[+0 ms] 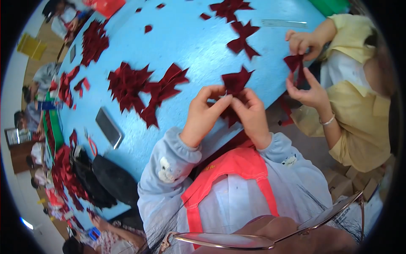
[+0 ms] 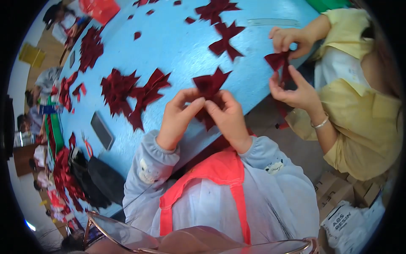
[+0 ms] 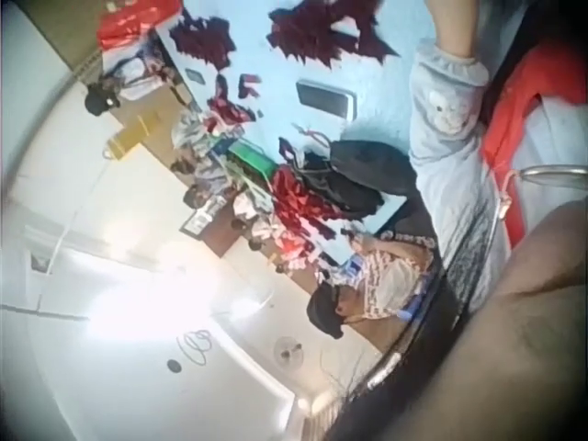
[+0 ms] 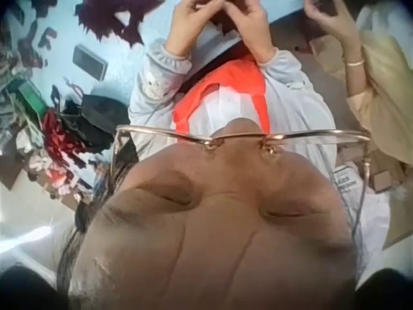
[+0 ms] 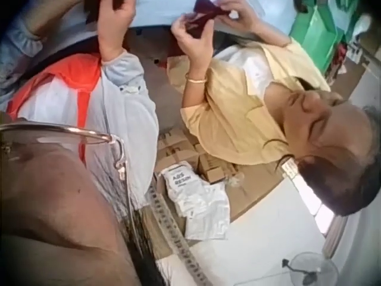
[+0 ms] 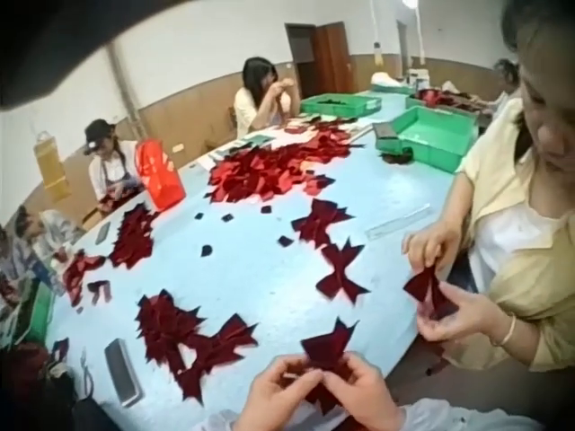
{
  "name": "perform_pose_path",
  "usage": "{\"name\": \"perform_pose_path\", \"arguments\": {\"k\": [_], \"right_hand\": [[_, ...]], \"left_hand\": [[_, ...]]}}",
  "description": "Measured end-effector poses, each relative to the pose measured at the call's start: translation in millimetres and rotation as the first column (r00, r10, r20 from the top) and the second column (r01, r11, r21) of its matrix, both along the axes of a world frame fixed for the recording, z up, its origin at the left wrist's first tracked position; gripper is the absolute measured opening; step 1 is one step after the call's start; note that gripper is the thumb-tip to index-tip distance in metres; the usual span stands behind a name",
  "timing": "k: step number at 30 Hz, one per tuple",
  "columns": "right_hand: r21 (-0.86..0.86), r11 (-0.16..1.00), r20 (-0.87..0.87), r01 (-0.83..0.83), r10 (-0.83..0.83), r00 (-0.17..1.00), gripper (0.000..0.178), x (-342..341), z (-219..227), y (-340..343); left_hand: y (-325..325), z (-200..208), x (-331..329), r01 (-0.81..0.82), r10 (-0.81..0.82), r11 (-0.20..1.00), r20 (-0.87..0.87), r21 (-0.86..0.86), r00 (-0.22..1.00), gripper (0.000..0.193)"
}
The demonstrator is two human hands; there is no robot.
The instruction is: Assemble small red ribbon bows by hand at a workbench.
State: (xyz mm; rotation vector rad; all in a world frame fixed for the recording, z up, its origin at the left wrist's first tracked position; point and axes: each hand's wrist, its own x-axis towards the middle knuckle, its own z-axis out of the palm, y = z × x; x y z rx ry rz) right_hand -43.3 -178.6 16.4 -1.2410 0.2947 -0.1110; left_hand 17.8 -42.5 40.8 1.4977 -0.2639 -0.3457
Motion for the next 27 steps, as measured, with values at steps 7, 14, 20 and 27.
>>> {"name": "perform_pose_path", "arguments": {"k": [7,14,20,27], "right_hand": [[0.028,0.995,0.249,0.093,-0.097,0.964,0.018,-1,-5,-8],[-0.449,0.818,0.383,0.359,-0.187,0.905,0.018,-21,-21,-37],[-0.671,0.634,0.519,0.386,0.029,0.854,0.022,-28,-34,-46],[-0.704,0.559,0.602,0.438,0.142,0.786,0.032,-23,-39,-46]], "left_hand": [[-24,5,15,0.112,-0.098,0.993,-0.234,0.044,0.967,0.019],[-84,5,104,0.067,-0.056,0.985,-0.074,0.156,0.996,0.019],[-132,16,143,0.071,-0.068,0.994,-0.032,0.080,0.997,0.021],[-200,-3,135,0.304,-0.277,0.950,-0.245,0.077,0.929,0.024]]}}
